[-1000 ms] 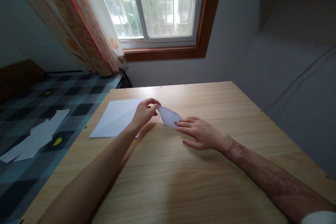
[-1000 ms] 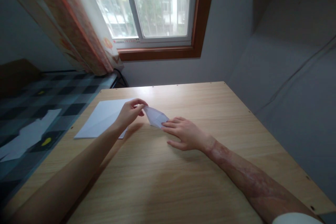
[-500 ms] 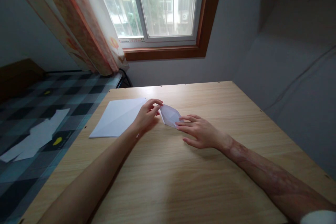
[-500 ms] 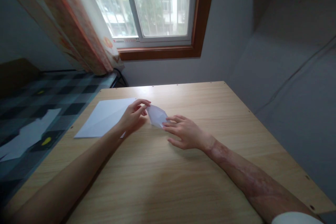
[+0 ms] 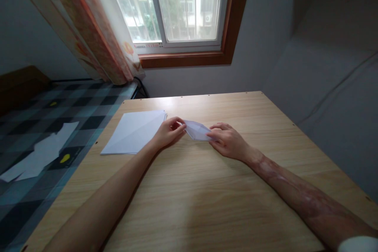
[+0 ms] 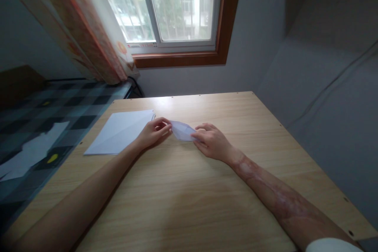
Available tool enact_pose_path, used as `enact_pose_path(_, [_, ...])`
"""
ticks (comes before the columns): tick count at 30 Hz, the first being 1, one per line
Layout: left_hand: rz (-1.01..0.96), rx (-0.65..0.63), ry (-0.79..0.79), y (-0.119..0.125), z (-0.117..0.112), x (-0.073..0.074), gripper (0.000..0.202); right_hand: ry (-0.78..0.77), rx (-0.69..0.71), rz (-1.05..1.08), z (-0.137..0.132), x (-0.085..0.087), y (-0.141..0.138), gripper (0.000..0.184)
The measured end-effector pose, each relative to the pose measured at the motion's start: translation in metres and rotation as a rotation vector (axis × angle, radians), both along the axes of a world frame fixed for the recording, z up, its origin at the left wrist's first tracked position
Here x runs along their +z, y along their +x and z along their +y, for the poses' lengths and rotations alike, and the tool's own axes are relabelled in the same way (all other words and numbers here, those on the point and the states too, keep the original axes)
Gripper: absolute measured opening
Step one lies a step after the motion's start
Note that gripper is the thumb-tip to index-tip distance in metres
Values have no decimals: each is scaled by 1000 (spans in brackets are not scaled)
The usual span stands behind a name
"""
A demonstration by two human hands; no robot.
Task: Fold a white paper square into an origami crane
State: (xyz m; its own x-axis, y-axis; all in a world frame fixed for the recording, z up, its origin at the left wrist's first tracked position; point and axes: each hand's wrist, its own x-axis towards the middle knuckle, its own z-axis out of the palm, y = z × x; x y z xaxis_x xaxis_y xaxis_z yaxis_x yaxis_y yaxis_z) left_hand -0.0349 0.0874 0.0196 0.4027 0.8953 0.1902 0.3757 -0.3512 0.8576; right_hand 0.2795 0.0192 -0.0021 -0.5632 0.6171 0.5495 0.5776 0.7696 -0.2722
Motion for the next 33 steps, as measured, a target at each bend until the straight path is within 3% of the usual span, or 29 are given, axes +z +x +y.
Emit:
enact_pose_path(4, [-31, -16, 28, 2, 1, -3, 37, 7, -75, 87, 3, -5, 1, 26])
enact_pose_path(11, [-139, -195, 2, 9, -1, -4, 30, -17, -94, 119, 3, -5, 0, 20])
enact_pose_path(25, [81, -245, 39, -4, 10, 13, 32, -53, -122, 97, 3, -3, -3, 17])
enact_pose_path(33, [217, -256, 53, -6, 14, 16, 31, -46, -115, 93, 3, -4, -3, 16])
